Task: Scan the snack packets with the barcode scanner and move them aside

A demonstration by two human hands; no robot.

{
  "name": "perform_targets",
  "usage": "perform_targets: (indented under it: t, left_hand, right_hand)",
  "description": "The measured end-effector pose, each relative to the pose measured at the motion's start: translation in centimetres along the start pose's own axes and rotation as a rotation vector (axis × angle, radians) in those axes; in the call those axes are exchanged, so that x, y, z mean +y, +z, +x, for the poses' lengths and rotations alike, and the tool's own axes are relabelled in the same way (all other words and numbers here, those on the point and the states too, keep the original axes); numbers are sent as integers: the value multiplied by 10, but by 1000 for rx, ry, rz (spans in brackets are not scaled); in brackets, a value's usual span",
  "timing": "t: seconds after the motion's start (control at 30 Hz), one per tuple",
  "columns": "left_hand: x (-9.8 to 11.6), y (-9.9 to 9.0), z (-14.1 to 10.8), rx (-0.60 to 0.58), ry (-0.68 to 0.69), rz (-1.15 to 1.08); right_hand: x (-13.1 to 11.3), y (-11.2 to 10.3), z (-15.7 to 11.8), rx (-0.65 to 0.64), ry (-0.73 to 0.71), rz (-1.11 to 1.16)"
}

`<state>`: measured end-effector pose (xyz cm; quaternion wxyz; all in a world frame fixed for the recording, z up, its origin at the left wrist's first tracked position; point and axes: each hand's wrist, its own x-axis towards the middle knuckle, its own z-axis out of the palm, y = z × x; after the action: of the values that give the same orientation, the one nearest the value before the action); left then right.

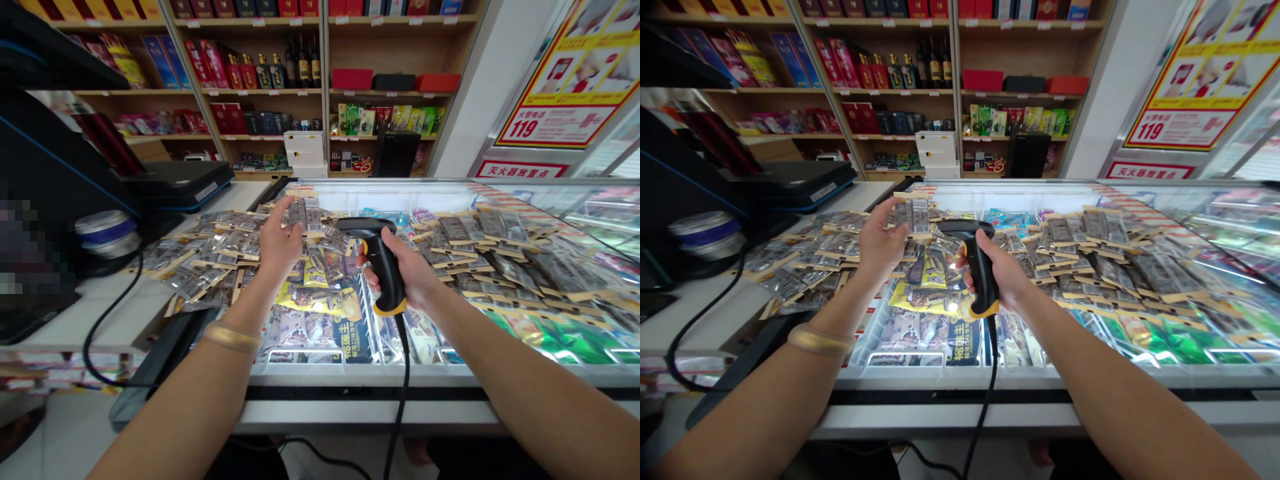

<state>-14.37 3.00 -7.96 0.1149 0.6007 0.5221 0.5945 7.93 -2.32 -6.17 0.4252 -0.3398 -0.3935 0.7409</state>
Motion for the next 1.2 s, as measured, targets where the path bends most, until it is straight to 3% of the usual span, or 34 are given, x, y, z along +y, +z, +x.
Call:
perform_targets:
  t: [0.4, 0.87, 1.03, 1.2]
  left_hand:
    - [-1, 1, -3, -97, -132, 67]
    - [4, 4, -4, -61, -155, -63]
    - [29, 26, 0, -53, -276, -274]
    - [80, 77, 1, -169, -259, -394]
  right_hand:
    - [-1, 5, -2, -14, 47, -28]
    - [1, 1, 2, -85, 21, 5]
    - [-22, -4, -4, -16, -115, 83]
    - [-68, -40, -36, 112, -260, 87]
